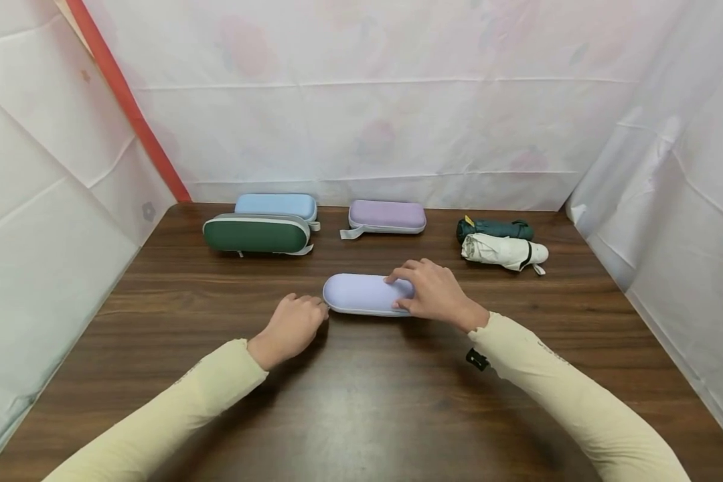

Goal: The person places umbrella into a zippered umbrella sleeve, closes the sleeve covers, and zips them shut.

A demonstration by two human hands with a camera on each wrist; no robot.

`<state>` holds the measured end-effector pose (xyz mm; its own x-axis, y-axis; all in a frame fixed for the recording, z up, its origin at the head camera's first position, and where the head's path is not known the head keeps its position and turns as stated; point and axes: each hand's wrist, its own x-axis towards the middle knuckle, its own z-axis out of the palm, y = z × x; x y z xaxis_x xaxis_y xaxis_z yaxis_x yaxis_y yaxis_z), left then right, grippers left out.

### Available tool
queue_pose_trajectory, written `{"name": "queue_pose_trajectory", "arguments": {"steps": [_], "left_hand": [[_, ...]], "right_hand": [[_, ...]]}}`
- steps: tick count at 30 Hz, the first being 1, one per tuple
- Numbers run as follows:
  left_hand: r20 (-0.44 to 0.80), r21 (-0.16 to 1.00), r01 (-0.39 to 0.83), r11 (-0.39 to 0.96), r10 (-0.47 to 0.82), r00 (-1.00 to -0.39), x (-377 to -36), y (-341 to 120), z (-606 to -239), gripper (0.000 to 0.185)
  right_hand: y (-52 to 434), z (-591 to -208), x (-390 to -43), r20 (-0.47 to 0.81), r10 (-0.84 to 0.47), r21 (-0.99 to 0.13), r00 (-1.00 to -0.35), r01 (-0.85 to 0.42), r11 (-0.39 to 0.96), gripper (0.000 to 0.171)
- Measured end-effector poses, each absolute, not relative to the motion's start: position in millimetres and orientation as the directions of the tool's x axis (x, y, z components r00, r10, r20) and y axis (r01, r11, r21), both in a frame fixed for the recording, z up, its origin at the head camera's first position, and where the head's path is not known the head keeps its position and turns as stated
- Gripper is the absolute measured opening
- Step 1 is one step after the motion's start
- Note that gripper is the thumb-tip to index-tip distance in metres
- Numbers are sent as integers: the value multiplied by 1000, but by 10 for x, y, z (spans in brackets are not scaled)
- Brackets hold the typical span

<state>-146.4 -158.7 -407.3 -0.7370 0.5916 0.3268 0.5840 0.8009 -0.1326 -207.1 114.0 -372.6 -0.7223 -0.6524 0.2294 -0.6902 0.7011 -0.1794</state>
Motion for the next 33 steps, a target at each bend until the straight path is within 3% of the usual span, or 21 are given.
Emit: {"name": "queue_pose_trajectory", "arguments": {"steps": [17, 22, 24, 27, 30, 33], "left_hand": [[327, -95, 605, 790, 599, -731, -1479, -1178, -4091, 20], [312, -66, 609, 791, 596, -740, -1486, -1141, -4080, 15], [309, -44, 609, 792, 590, -746, -1483, -1175, -4088, 14], [300, -38, 610, 791, 592, -748, -1464, -1221, -4101, 14], [283, -54, 611, 790, 599, -749, -1453, -1250, -4113, 15], [274, -71, 614, 786, 607, -746, -1460, -1250, -4115, 16]], "right_hand": [[1079, -3761, -1958, 290, -618, -145, -731, -671, 727, 39], [1063, -3685, -1934, 212, -650, -142, -729, -681, 718, 42], [1094, -3605, -1980, 153, -717, -145, -681, -733, 665, 35], [1126, -3488, -2095, 114, -844, -70, -524, -852, 519, 30], [1078, -3409, -2188, 92, -937, 79, -338, -935, 345, 48], [988, -3348, -2203, -23, -978, 172, -208, -964, 201, 63]]}}
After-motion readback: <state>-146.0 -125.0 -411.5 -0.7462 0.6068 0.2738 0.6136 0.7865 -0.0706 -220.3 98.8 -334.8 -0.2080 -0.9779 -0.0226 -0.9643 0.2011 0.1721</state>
